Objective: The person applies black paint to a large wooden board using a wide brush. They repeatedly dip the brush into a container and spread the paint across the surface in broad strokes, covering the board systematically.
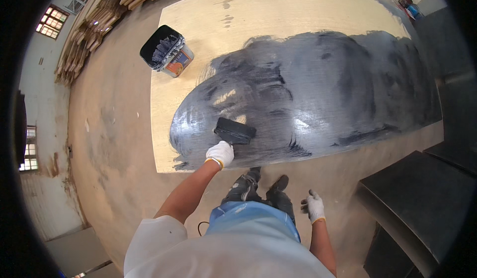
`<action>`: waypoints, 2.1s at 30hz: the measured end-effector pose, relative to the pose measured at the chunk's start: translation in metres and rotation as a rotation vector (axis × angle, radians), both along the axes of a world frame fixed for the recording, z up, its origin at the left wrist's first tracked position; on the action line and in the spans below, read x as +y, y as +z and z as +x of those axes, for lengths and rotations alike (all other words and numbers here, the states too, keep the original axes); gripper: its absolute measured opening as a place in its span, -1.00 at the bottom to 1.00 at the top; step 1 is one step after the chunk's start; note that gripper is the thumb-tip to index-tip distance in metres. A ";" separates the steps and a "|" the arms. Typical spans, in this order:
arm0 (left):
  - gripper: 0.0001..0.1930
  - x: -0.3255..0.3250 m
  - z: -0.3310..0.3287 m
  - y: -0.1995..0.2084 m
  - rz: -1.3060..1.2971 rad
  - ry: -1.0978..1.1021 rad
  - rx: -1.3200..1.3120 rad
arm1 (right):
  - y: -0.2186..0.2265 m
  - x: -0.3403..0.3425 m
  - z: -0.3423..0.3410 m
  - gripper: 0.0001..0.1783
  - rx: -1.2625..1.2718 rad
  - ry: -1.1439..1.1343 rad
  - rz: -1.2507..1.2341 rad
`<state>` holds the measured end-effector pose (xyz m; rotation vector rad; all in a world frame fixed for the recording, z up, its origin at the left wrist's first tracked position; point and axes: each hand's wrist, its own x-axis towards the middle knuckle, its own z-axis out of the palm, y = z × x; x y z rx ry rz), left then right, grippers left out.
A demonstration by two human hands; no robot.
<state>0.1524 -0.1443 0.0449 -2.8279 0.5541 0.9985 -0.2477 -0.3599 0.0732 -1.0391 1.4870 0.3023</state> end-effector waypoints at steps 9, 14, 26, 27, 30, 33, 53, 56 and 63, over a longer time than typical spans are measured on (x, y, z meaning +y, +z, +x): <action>-0.70 -0.031 0.133 0.002 -0.051 -0.384 0.103 | 0.015 0.019 0.020 -0.35 -0.017 -0.012 -0.050; -0.70 0.006 0.080 0.049 -0.038 -0.296 0.065 | 0.020 0.040 0.012 -0.35 0.035 -0.124 -0.080; -0.53 0.015 0.119 0.041 -0.075 -0.386 -0.054 | 0.034 0.087 0.012 -0.36 -0.051 -0.174 -0.069; -0.55 0.008 0.152 0.035 -0.109 -0.310 -0.045 | 0.032 0.091 0.009 -0.36 -0.055 -0.153 -0.061; -0.57 0.010 0.186 -0.011 -0.039 -0.646 -0.079 | 0.024 0.098 0.003 -0.37 -0.096 -0.158 -0.058; -0.55 -0.021 0.085 0.062 -0.009 -0.651 0.034 | 0.025 0.103 -0.030 -0.37 -0.082 -0.323 -0.114; -0.54 -0.037 0.109 0.054 0.137 -0.876 0.095 | 0.015 0.217 -0.086 -0.34 -0.023 -0.498 -0.095; -0.51 -0.005 0.169 0.048 0.090 -0.813 -0.012 | 0.020 0.224 -0.073 -0.34 -0.044 -0.538 -0.128; -0.58 0.004 0.118 0.061 0.162 -0.850 0.085 | 0.021 0.271 -0.019 -0.34 0.021 -0.528 -0.081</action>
